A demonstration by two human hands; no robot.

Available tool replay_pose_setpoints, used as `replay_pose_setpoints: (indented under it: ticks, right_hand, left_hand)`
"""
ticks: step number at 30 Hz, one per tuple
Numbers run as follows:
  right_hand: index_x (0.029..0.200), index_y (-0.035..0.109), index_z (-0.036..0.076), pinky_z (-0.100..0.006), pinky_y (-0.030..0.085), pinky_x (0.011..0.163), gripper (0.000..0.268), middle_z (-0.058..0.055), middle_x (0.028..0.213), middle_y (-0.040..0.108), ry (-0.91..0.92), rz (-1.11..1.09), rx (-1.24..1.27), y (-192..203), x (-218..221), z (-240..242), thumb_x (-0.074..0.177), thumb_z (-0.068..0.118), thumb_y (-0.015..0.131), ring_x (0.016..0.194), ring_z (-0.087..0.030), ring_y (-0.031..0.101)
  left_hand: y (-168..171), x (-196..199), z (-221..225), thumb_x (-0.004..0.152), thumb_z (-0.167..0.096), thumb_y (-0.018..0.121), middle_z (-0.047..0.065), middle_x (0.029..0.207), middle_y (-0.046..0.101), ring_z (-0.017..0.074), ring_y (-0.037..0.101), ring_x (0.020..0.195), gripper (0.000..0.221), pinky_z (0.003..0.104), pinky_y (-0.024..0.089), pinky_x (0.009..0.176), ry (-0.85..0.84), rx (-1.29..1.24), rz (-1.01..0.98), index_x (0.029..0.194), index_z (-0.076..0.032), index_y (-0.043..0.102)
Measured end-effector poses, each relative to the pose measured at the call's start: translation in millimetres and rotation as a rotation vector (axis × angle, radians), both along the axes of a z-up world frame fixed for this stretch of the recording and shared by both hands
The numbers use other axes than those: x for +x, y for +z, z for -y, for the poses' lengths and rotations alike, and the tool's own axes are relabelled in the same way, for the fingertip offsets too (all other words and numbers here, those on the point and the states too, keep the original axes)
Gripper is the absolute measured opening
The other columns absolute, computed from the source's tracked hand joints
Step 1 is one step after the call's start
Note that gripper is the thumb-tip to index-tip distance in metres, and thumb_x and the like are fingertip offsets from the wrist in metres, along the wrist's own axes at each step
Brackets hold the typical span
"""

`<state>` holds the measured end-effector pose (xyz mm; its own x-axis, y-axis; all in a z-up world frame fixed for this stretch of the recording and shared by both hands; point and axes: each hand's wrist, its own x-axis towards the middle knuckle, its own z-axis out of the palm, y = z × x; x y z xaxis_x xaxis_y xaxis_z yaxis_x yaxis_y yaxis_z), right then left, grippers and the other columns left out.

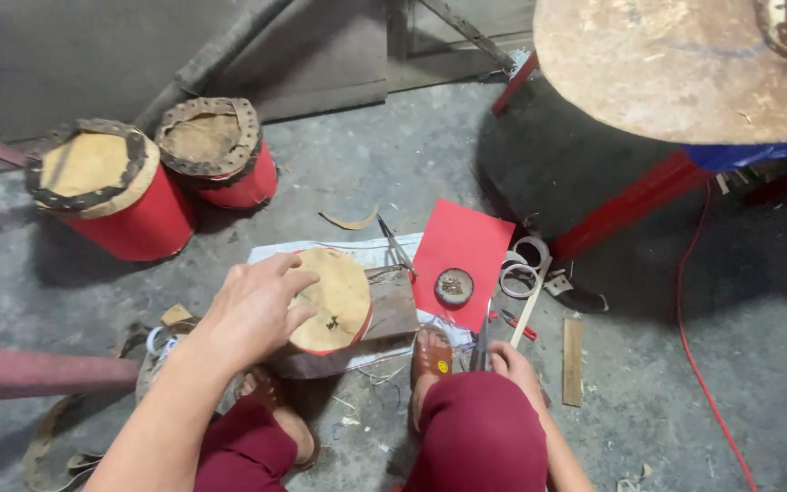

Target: Securing a leather skin onto a wooden drum frame using tacks and a hammer, followed by trimming the excess material with scissors.

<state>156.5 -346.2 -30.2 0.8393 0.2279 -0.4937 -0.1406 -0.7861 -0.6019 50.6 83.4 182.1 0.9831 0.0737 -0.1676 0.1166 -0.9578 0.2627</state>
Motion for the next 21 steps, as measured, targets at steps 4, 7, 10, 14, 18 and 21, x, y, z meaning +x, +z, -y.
replay_pose_setpoints:
  ticks: [4, 7, 10, 14, 18, 21]
  right_hand:
    - [0.128, 0.068, 0.019, -0.057, 0.050, 0.105, 0.031, -0.016, 0.124, 0.074, 0.097, 0.023, -0.140, -97.5, 78.4, -9.3, 0.101, 0.024, 0.053, 0.121, -0.042, 0.066]
    - [0.125, 0.066, 0.018, -0.048, 0.050, 0.099, 0.040, -0.006, 0.131, 0.071, 0.204, 0.091, -0.265, -147.0, 121.2, -27.1, 0.090, 0.022, 0.047, 0.121, -0.033, 0.066]
    - [0.128, 0.061, 0.023, -0.059, 0.049, 0.096, 0.037, -0.015, 0.130, 0.068, 0.317, 0.038, -0.472, -162.3, 141.8, -60.5, 0.096, 0.026, 0.044, 0.119, -0.043, 0.064]
    - [0.118, 0.061, 0.022, -0.049, 0.058, 0.071, 0.028, -0.009, 0.098, 0.070, 0.559, 0.395, -0.725, -246.1, 160.3, -66.0, 0.093, 0.024, 0.049, 0.086, -0.036, 0.073]
    - [0.111, 0.061, 0.022, -0.042, 0.055, 0.054, 0.021, -0.003, 0.090, 0.070, 0.686, 0.645, -0.925, -317.5, 175.7, -63.1, 0.095, 0.020, 0.047, 0.073, -0.024, 0.074]
    - [0.118, 0.062, 0.012, -0.039, 0.057, 0.064, 0.027, -0.005, 0.097, 0.072, 0.774, 0.624, -0.971, -309.4, 175.1, -77.0, 0.094, 0.015, 0.048, 0.082, -0.025, 0.074]
  left_hand:
    - [6.3, 9.2, 2.3, 0.087, -0.047, 0.068, 0.004, 0.131, 0.061, 0.0240, 0.061, 0.127, 0.038, 0.044, 0.049, 0.098, -0.033, -0.020, 0.015, 0.122, -0.034, 0.069]
    - [10.1, 10.3, 4.7, 0.078, -0.024, 0.069, 0.008, 0.107, 0.061, 0.0314, 0.063, 0.096, 0.031, 0.053, 0.052, 0.076, -0.120, -0.097, 0.211, 0.108, -0.016, 0.070]
    - [4.5, 3.2, 6.2, 0.083, -0.045, 0.074, 0.013, 0.128, 0.062, 0.0327, 0.060, 0.115, 0.044, 0.053, 0.044, 0.090, -0.107, -0.115, 0.151, 0.118, -0.020, 0.070]
    - [-7.1, -6.5, 5.5, 0.057, -0.041, 0.089, 0.010, 0.130, 0.060, 0.0284, 0.057, 0.120, 0.066, 0.050, 0.041, 0.095, -0.182, -0.027, 0.225, 0.116, -0.025, 0.063]
    - [-36.5, -17.9, -5.3, 0.040, -0.062, 0.086, 0.005, 0.131, 0.060, 0.0253, 0.059, 0.111, 0.082, 0.050, 0.046, 0.088, -0.222, 0.180, 0.291, 0.113, -0.033, 0.062]
    - [-38.1, -18.9, -14.8, 0.050, -0.045, 0.073, 0.002, 0.127, 0.062, 0.0222, 0.058, 0.115, 0.061, 0.048, 0.045, 0.090, -0.108, 0.156, 0.253, 0.108, -0.030, 0.062]
